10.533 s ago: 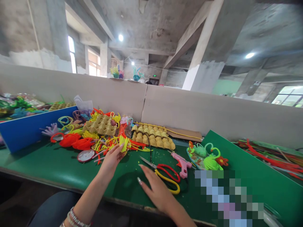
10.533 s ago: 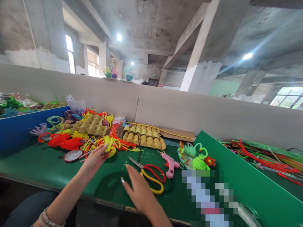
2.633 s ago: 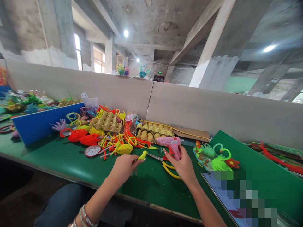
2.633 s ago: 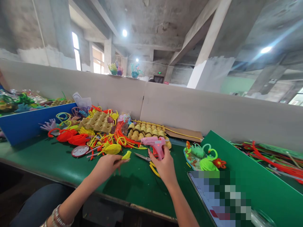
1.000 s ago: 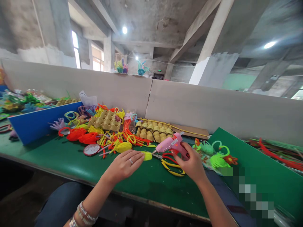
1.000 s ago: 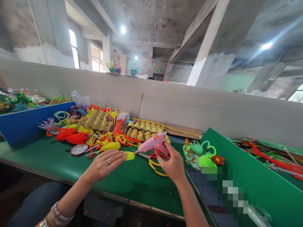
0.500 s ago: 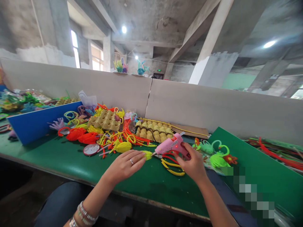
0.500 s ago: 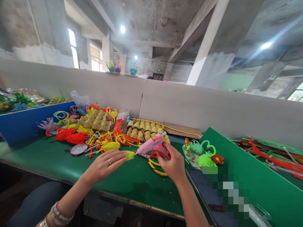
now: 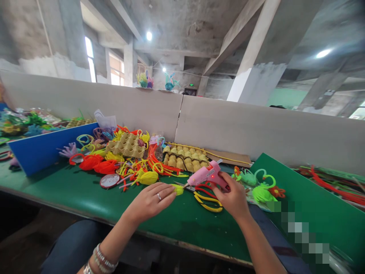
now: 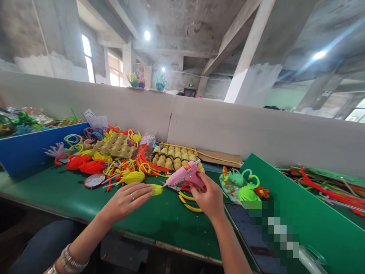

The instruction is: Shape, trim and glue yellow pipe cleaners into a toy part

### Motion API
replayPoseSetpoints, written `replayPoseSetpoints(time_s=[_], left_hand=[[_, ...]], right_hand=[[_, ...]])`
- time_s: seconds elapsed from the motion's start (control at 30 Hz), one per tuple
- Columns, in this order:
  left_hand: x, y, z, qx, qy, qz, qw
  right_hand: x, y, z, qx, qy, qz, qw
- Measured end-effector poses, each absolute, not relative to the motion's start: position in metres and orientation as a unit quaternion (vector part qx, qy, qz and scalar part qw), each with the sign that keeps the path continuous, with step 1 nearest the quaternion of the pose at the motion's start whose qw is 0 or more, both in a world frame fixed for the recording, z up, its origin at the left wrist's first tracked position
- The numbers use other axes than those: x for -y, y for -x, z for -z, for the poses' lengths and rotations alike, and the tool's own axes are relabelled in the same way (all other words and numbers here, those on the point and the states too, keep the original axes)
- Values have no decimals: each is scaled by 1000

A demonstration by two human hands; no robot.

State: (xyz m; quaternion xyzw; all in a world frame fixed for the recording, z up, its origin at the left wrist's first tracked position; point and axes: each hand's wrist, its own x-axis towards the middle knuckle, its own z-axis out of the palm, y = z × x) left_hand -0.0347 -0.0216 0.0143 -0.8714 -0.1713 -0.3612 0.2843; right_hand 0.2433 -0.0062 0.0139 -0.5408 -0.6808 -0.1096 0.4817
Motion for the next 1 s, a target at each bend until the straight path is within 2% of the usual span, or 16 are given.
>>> replayPoseSetpoints(time_s=[0.57,1.0], left_hand=[[24,33,-17,142,867,371,299],[25,34,-17,146,878,367,272]], right_hand=[[6,-244,-14,679,552,105,472],[5,-244,-13,699,531,138,459]])
